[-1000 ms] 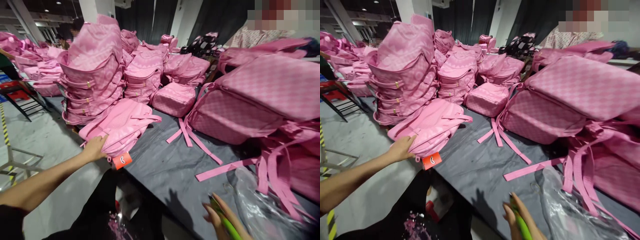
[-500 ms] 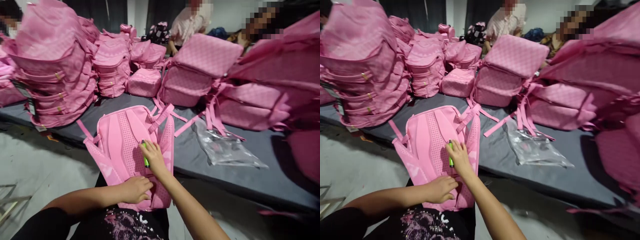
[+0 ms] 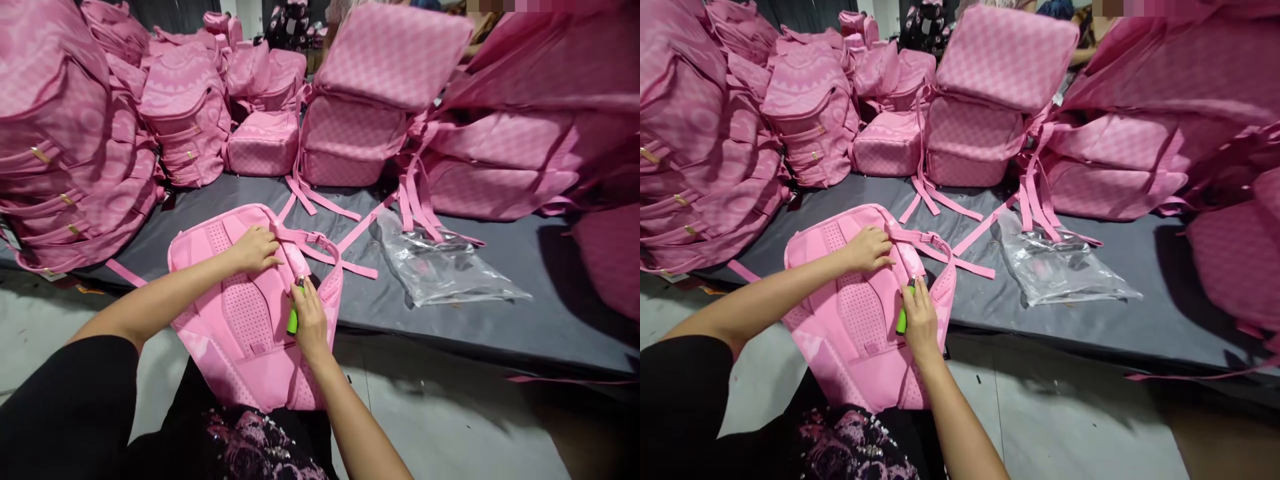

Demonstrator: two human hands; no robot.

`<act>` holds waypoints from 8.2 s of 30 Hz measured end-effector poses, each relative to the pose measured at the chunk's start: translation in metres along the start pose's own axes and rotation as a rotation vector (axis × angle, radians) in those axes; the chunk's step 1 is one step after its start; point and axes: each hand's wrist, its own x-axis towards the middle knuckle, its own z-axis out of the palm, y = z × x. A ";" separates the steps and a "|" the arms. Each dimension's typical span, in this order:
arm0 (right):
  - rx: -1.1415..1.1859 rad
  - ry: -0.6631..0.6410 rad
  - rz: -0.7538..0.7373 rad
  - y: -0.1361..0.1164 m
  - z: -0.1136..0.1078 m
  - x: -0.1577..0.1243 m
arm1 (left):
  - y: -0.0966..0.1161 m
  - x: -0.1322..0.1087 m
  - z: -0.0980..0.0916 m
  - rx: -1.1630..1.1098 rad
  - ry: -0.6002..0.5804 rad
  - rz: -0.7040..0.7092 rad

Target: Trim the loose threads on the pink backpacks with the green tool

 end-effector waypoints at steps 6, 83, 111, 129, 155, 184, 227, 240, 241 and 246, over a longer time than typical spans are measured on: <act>0.063 0.086 -0.046 0.002 -0.022 -0.016 | 0.046 -0.004 -0.001 0.092 -0.089 0.012; -0.344 -0.676 -0.873 0.074 -0.047 0.154 | -0.011 -0.001 0.055 0.200 0.396 0.450; 0.327 -0.024 0.361 0.029 -0.048 0.203 | -0.004 0.006 0.016 0.378 0.398 0.103; 0.321 -0.001 0.635 0.019 -0.051 0.090 | 0.021 0.001 0.062 0.342 0.334 0.437; 0.230 -0.154 0.605 0.030 -0.049 0.085 | 0.018 0.008 0.065 0.410 0.342 0.397; 0.223 0.002 -0.341 -0.046 -0.102 0.099 | 0.148 -0.078 -0.050 0.263 0.007 -0.032; 0.250 -0.798 0.219 0.021 -0.077 0.142 | 0.037 0.029 0.016 0.572 -0.108 0.065; 0.049 -0.769 0.075 0.029 -0.086 0.126 | 0.030 0.040 0.022 0.495 -0.135 0.021; 0.038 -0.760 0.069 0.029 -0.086 0.125 | 0.029 0.041 0.023 0.495 -0.136 0.026; -0.004 -0.772 0.054 0.030 -0.088 0.125 | 0.030 0.044 0.023 0.449 -0.162 0.005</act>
